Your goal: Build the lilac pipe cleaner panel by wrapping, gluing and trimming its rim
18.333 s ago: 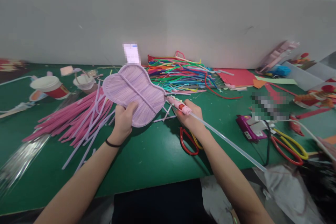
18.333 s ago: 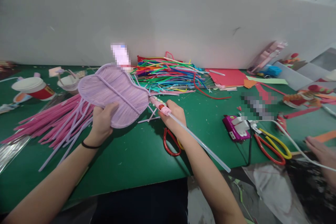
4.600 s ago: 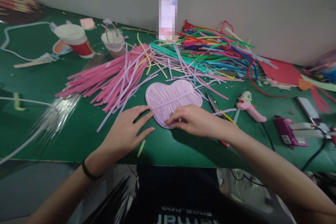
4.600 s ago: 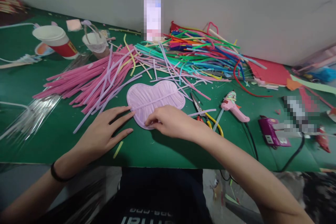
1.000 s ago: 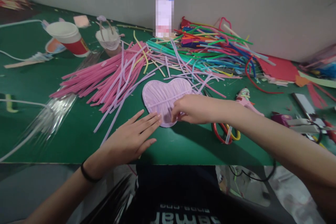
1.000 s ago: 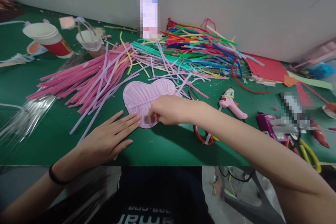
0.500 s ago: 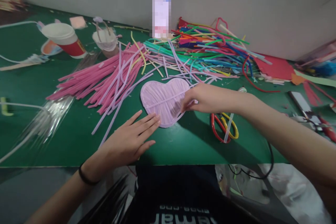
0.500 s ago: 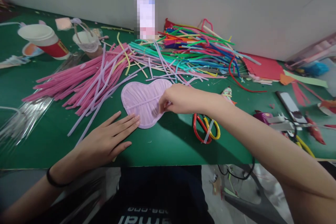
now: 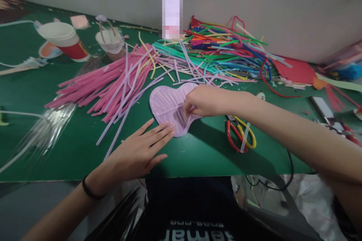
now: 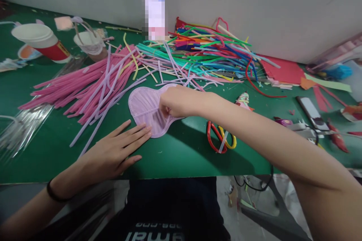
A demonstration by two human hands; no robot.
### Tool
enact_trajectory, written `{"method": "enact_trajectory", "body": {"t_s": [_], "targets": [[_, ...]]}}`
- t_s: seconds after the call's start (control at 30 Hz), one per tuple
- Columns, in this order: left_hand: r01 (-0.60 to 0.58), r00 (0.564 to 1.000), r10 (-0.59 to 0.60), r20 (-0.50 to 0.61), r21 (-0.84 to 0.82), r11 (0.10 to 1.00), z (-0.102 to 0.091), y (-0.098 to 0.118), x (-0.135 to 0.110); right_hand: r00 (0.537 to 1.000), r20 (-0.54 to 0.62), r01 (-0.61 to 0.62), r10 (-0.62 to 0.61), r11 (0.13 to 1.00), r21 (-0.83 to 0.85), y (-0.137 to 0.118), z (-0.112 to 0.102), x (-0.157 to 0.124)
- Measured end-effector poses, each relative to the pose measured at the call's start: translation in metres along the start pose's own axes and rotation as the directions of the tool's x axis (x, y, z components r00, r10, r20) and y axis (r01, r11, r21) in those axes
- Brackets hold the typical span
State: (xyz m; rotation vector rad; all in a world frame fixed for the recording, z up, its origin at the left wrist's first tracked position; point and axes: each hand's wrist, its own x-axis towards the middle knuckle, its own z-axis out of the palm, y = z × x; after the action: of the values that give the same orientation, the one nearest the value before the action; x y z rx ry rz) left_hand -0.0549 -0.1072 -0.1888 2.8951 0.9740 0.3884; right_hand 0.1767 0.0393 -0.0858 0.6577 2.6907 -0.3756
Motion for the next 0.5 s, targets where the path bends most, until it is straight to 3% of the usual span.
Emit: {"method": "enact_trajectory", "body": {"t_s": [0.23, 0.5], "targets": [[0.008, 1.000, -0.008, -0.018, 0.000, 1.000, 0.001, 0.004, 0.004, 0.998, 0.039, -0.054, 0.055, 0.998, -0.016, -0.006, -0.004, 0.005], [0.115, 0.992, -0.113, -0.058, 0.031, 0.993, 0.002, 0.035, 0.017, 0.998, 0.014, -0.064, 0.064, 0.997, -0.036, -0.006, -0.003, 0.003]]}}
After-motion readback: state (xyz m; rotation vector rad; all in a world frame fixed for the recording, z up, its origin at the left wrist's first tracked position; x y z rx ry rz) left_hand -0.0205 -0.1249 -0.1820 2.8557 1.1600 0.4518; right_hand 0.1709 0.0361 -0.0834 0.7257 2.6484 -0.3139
